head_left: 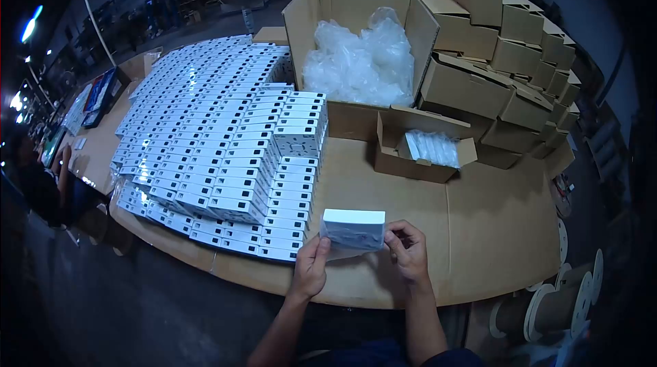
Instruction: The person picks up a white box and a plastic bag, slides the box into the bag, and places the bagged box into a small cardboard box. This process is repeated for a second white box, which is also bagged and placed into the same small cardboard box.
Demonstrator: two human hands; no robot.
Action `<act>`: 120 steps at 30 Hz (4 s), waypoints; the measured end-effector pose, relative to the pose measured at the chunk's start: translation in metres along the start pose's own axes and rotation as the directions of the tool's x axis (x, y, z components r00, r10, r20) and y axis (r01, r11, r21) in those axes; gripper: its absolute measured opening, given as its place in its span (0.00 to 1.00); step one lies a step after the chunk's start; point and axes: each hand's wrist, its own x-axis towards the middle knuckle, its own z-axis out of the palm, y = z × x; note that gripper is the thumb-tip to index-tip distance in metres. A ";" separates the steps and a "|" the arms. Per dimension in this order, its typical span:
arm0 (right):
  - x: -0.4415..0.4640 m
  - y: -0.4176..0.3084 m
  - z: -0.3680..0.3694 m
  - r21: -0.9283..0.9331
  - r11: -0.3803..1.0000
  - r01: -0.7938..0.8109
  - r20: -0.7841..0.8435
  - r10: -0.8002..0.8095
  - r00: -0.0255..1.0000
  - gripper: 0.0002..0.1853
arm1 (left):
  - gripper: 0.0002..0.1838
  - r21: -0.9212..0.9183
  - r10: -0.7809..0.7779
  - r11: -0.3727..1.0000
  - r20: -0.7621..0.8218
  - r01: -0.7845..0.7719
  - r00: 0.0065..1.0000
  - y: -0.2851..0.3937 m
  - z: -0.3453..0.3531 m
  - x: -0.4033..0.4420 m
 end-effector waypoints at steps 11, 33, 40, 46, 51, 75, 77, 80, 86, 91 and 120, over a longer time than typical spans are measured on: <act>0.000 0.003 0.008 0.130 0.971 0.199 -0.009 -0.199 0.980 0.06 | 0.28 -0.209 0.119 0.973 0.093 -0.097 0.989 0.002 0.005 0.004; -0.009 0.009 0.006 -0.074 0.993 0.096 0.125 -0.086 0.988 0.26 | 0.27 -0.345 0.011 0.938 0.087 0.019 0.996 0.020 0.028 0.006; -0.008 0.001 0.000 -0.189 0.971 0.147 0.149 -0.119 0.982 0.07 | 0.08 -0.180 0.042 0.983 0.031 -0.036 0.999 0.009 0.020 0.010; -0.005 0.006 -0.007 0.232 0.938 0.256 -0.097 -0.240 0.966 0.06 | 0.12 -0.296 -0.127 0.952 -0.124 0.085 0.984 -0.004 0.026 0.008; 0.003 -0.014 -0.006 -0.274 0.883 0.381 0.439 -0.237 0.867 0.12 | 0.12 -0.423 -0.143 0.903 -0.132 0.075 0.981 0.003 0.040 0.012; 0.007 -0.019 -0.018 -0.388 0.893 0.228 0.246 -0.139 0.959 0.16 | 0.26 0.393 0.245 0.861 0.236 -0.323 0.940 0.024 0.024 0.011; 0.008 -0.017 -0.020 -0.416 0.870 0.265 0.274 -0.158 0.949 0.16 | 0.19 0.335 0.191 0.907 0.209 -0.254 0.959 0.027 0.024 0.011; 0.007 -0.018 -0.022 -0.420 0.860 0.291 0.304 -0.169 0.937 0.16 | 0.14 0.216 0.050 0.971 0.217 -0.098 0.975 0.029 0.020 0.013; 0.012 -0.029 -0.021 -0.435 0.819 0.375 0.309 -0.256 0.916 0.16 | 0.14 0.138 0.077 0.984 0.226 -0.111 0.971 0.021 0.016 0.017; 0.013 -0.036 -0.019 -0.477 0.791 0.383 0.212 -0.319 0.924 0.14 | 0.13 0.181 0.158 0.964 0.203 -0.195 0.966 0.032 0.019 0.029; 0.145 -0.023 -0.064 -0.885 0.236 0.401 0.135 -0.693 0.708 0.11 | 0.46 0.900 0.233 0.316 0.232 -0.299 0.945 -0.031 0.086 0.158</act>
